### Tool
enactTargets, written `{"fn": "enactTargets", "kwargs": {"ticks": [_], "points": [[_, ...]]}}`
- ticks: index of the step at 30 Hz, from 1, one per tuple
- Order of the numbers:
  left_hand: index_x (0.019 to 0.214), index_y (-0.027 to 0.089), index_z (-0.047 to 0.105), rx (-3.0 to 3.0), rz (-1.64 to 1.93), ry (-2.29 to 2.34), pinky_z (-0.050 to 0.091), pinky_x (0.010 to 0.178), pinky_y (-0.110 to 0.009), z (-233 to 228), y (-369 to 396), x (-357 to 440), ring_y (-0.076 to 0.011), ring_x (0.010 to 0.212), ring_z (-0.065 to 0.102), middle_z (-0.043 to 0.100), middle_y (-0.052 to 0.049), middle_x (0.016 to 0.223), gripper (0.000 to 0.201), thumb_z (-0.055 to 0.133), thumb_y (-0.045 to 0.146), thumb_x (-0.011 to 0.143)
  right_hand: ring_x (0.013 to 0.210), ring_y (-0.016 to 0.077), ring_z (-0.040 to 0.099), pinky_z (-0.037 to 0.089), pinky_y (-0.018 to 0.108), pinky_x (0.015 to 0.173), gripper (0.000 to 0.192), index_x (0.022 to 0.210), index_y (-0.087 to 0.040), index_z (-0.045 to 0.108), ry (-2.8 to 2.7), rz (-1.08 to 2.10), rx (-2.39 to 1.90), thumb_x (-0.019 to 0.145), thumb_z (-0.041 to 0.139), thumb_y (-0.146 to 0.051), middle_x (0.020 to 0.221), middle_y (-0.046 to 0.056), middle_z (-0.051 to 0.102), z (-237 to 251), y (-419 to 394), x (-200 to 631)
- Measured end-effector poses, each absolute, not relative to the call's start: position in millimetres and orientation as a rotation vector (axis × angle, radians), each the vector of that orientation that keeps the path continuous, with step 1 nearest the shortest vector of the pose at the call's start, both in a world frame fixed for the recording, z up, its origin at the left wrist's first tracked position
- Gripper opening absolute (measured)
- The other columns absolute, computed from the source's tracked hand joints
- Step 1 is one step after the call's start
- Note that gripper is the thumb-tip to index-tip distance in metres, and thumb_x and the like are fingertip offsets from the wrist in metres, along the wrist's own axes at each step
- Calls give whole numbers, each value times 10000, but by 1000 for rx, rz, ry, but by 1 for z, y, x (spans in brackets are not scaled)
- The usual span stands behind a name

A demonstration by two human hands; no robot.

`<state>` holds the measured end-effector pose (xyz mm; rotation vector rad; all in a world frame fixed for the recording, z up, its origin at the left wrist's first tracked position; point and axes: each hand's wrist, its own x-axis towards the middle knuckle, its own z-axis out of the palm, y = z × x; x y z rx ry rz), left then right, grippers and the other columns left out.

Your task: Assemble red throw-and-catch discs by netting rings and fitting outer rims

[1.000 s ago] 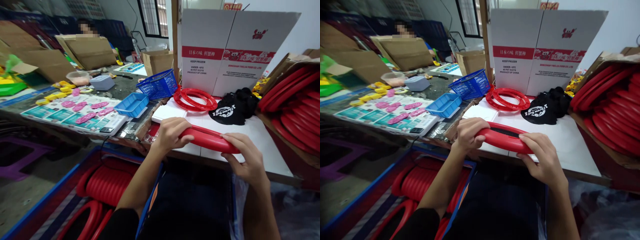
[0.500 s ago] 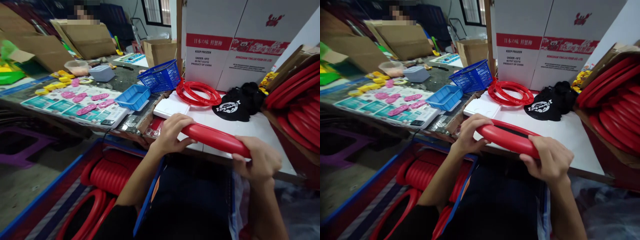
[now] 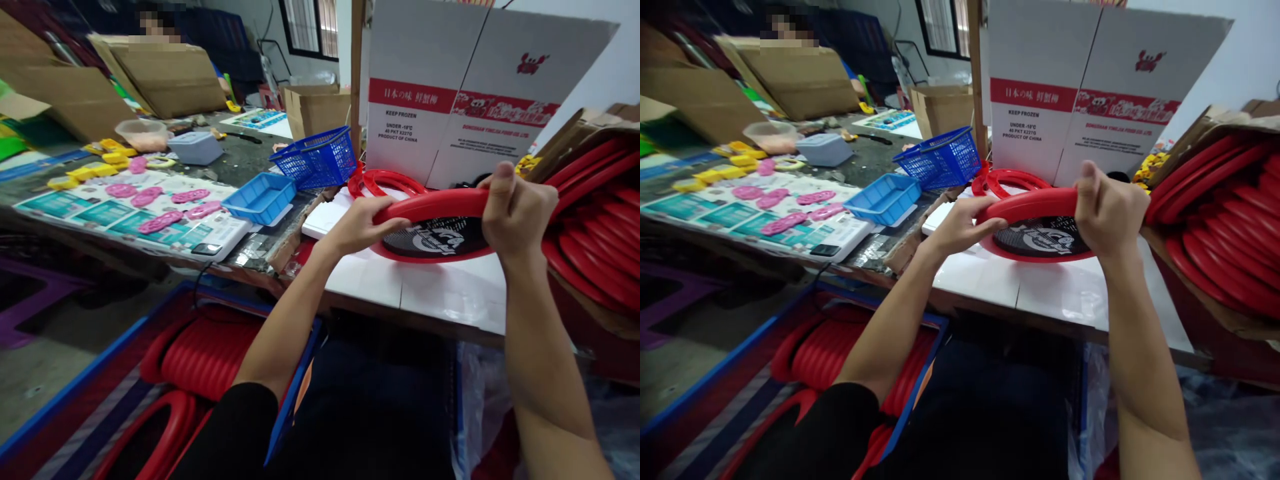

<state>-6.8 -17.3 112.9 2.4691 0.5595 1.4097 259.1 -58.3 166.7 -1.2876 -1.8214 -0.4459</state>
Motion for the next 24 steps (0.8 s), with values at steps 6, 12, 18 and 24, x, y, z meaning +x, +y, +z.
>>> {"fn": "enactTargets", "kwargs": {"ticks": [6, 12, 18, 24], "points": [[1256, 126, 695, 2599, 1632, 578, 596, 824, -364, 78, -29, -2, -264, 947, 776, 800, -163, 1100, 447, 701, 496, 1006, 1032, 300, 694, 515, 467, 892, 317, 1243, -248, 715, -2258, -384, -902, 1027, 654, -471, 1172, 103, 773, 148, -71, 268], [1349, 168, 638, 2870, 1433, 463, 606, 919, -432, 87, -46, -7, -294, 1068, 778, 795, -168, 1184, 442, 724, 429, 1003, 997, 304, 728, 562, 471, 874, 443, 1373, -263, 696, -2083, -320, -769, 937, 775, -263, 1154, 99, 782, 97, -106, 281], [1299, 187, 666, 2750, 1550, 398, 619, 879, -407, 76, -42, -18, -270, 1018, 787, 808, -145, 1142, 401, 784, 367, 960, 1241, 365, 698, 537, 609, 1071, 519, 1472, -255, 640, -1937, -91, -871, 960, 727, -282, 1353, 138, 737, 61, -116, 301], [1320, 191, 668, 2853, 1344, 397, 603, 932, -423, 96, -64, -7, -276, 1079, 766, 788, -152, 1215, 389, 719, 413, 1005, 1059, 369, 756, 611, 543, 917, 605, 1466, -330, 651, -2075, -249, -932, 886, 807, -258, 1236, 99, 781, 83, -141, 286]]}}
